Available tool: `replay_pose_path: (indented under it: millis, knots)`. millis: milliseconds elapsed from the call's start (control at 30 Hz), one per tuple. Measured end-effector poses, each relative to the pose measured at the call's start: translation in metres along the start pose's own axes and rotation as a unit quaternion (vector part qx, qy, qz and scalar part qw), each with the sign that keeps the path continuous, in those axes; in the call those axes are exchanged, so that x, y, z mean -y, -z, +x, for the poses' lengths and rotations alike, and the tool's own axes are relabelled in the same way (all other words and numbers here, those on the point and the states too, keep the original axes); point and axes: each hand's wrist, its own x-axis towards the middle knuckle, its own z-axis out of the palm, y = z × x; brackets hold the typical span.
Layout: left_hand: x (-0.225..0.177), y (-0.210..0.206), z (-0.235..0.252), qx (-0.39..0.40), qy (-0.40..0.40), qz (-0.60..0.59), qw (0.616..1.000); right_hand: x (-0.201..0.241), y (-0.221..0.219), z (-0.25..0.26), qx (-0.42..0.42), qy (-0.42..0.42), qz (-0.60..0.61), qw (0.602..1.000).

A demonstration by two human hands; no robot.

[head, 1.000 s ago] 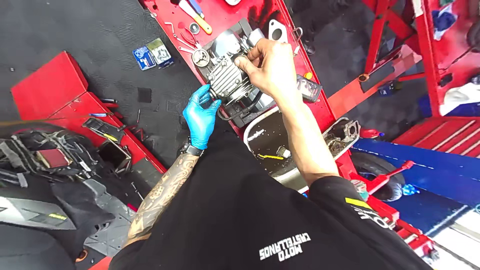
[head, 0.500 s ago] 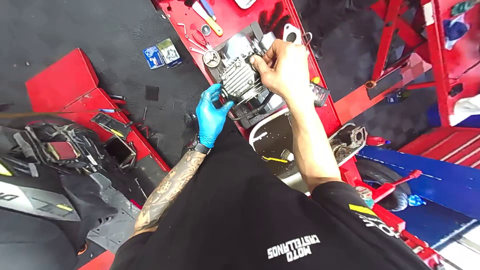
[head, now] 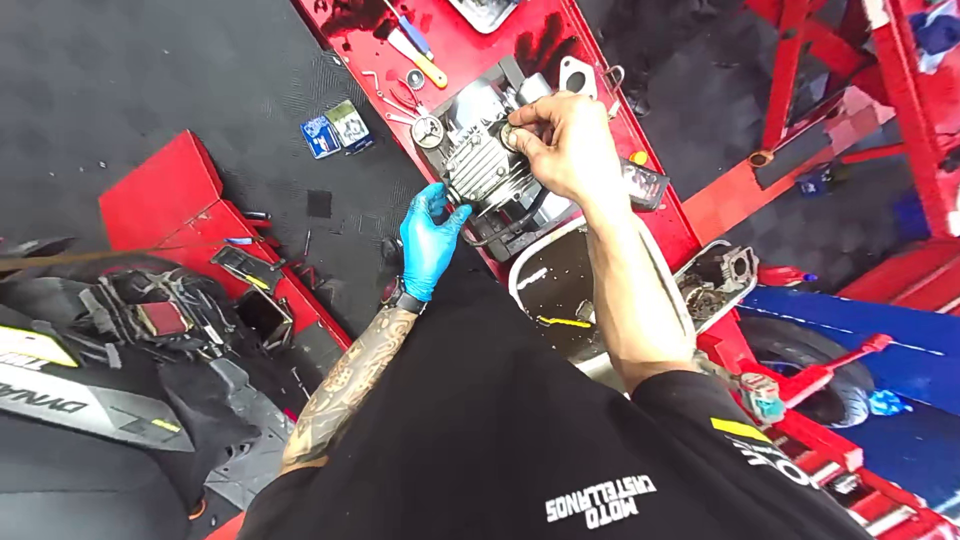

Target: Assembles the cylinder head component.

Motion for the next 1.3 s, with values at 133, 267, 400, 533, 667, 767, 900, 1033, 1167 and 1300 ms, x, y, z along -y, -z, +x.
replay_pose_path:
  millis: [133, 267, 400, 533, 667, 767, 900, 1033, 1167, 1300]
  knots:
    - [-0.003, 0.003, 0.006, 0.015, 0.010, 0.031, 0.999, -0.002, -0.004, -0.001, -0.016, -0.005, 0.014, 1.000]
    - [0.004, -0.002, 0.005, -0.023, -0.059, 0.052, 0.997, -0.002, -0.007, -0.002, -0.023, -0.019, 0.012, 0.999]
    - [0.001, 0.001, 0.004, 0.033, 0.042, 0.001, 0.999, -0.004, -0.006, -0.002, -0.020, -0.023, 0.022, 0.999]
    - [0.003, 0.000, 0.006, 0.017, 0.007, 0.044, 0.999, -0.004, -0.006, -0.002, -0.017, -0.027, 0.020, 0.999]
    - [0.005, 0.006, 0.007, 0.041, 0.020, 0.021, 0.999, -0.002, -0.004, -0.001, -0.013, -0.030, 0.020, 0.999]
    - [-0.003, 0.011, 0.011, 0.071, 0.053, 0.035, 0.995, -0.001, -0.002, -0.001, -0.005, -0.033, 0.021, 0.999]
    - [-0.005, 0.009, 0.013, 0.035, -0.032, 0.098, 0.994, -0.001, -0.003, -0.001, -0.012, -0.019, 0.032, 0.999]
    - [-0.004, 0.011, 0.011, 0.052, -0.005, 0.077, 0.996, 0.000, -0.004, -0.002, -0.022, -0.035, 0.047, 0.998]
    - [-0.011, 0.013, 0.014, 0.088, 0.038, 0.083, 0.992, 0.003, -0.009, -0.004, -0.036, -0.047, 0.058, 0.997]
    - [-0.006, 0.011, 0.012, 0.036, -0.054, 0.118, 0.991, 0.008, -0.010, -0.006, -0.044, -0.074, 0.061, 0.994]
